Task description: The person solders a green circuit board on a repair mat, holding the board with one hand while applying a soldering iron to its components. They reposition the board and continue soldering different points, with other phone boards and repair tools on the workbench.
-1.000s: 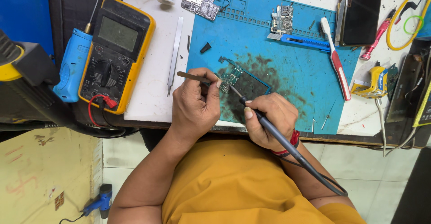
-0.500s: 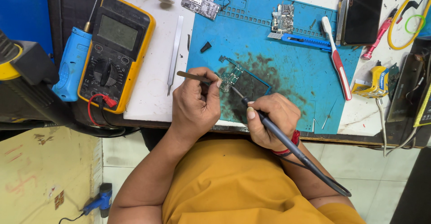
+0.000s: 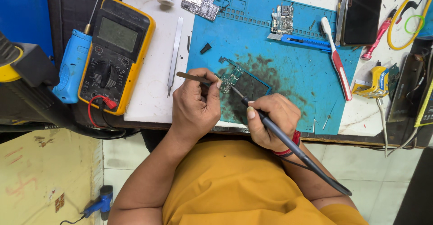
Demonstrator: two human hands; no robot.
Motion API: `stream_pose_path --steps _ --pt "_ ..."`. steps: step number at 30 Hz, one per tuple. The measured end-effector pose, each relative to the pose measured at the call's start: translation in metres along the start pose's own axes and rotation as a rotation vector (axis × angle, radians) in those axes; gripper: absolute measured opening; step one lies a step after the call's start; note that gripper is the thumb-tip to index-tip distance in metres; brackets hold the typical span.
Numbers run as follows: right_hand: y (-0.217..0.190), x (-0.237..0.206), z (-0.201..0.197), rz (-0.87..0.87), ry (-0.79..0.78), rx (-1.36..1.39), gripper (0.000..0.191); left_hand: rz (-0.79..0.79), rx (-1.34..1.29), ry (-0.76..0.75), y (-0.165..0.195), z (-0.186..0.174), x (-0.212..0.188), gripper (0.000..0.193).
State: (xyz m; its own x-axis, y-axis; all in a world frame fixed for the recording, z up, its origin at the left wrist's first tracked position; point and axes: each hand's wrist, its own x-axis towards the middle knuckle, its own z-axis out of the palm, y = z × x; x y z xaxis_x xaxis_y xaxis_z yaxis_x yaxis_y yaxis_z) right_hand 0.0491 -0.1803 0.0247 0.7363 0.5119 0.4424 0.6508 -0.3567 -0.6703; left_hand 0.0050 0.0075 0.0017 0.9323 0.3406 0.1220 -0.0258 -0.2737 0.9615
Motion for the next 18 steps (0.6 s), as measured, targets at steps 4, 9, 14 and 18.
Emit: stream_pose_path --steps 4,9,14,18 --pt "0.0003 0.0003 0.0001 -0.003 0.000 0.002 0.009 0.002 -0.007 0.004 0.0008 0.0000 -0.0005 0.012" --pt "-0.0001 0.0003 -0.0012 -0.004 -0.010 -0.004 0.009 0.001 0.006 0.004 0.0010 0.0001 0.0001 0.012" --pt "-0.0001 0.0012 -0.0012 -0.012 -0.008 0.002 0.008 0.009 0.002 0.009 0.0003 0.0009 0.0006 0.012" --pt "0.0001 0.0017 -0.0011 -0.020 -0.008 0.008 0.008 0.007 0.001 0.010 0.0001 0.0011 0.0003 0.012"
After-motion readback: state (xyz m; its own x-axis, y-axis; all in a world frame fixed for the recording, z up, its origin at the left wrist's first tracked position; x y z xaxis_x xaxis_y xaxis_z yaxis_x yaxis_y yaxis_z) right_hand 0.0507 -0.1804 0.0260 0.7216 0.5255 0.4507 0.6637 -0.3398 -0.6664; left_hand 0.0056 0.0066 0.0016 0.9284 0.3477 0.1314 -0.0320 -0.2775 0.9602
